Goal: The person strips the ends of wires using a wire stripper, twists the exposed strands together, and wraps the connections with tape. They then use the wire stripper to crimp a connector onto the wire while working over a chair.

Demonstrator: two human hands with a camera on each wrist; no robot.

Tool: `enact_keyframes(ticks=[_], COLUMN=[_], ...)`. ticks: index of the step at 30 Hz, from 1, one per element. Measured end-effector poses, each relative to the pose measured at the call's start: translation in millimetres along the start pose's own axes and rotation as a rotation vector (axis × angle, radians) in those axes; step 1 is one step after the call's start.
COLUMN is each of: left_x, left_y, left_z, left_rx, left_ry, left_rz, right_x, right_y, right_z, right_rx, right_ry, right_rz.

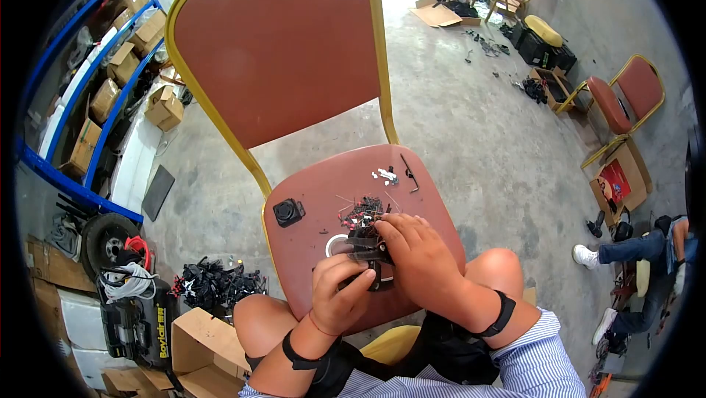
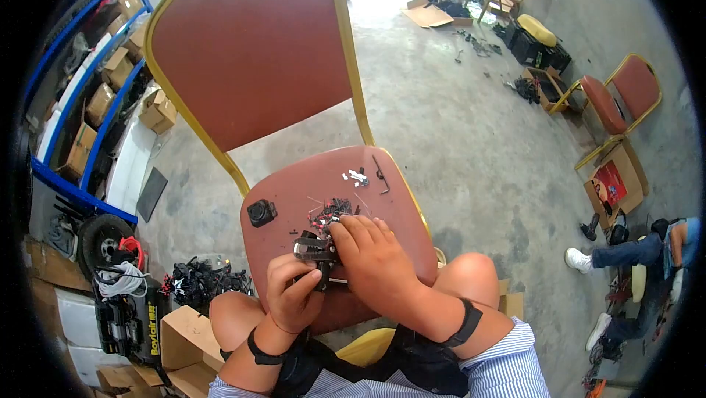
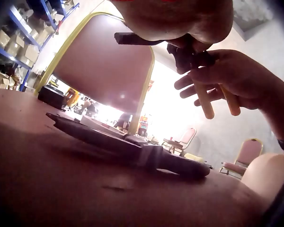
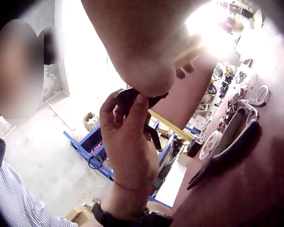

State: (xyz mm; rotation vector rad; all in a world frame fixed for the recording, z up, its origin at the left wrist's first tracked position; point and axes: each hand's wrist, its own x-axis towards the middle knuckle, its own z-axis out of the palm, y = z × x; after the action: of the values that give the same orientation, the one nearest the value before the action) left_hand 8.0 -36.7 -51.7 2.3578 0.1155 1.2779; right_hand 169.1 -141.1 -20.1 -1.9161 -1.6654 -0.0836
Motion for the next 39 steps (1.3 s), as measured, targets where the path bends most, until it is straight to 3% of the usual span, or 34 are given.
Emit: enact_keyframes(ticks=[6,18,36,39], left_x=[-1.0,-0.7,-0.5,0.4], left_y=[0.6,1.2,-0.1,0.4], left_z=[-1.2,1.1,1.8,1.5], left_rx=[-0.002,-0.008,-0.01,-0.016], left_ry=[-0.013,0.004,0.017,0.016], left_rz=[-0.016,-0.034,-0.035,-0.028], right_x=[-0.5,2.2,4.4,2.8], right_y=[-4.7,-6.6,-1.8,2.2], right_z=[-8.5,-8.8,-11.2,-3.9], right_rx=[-0.186,0.063,-0.077,0.036], right_ry=[-0.037,-0.04,-0.008,0.032], right_rz=[0.01,0.069,-0.015,0.003])
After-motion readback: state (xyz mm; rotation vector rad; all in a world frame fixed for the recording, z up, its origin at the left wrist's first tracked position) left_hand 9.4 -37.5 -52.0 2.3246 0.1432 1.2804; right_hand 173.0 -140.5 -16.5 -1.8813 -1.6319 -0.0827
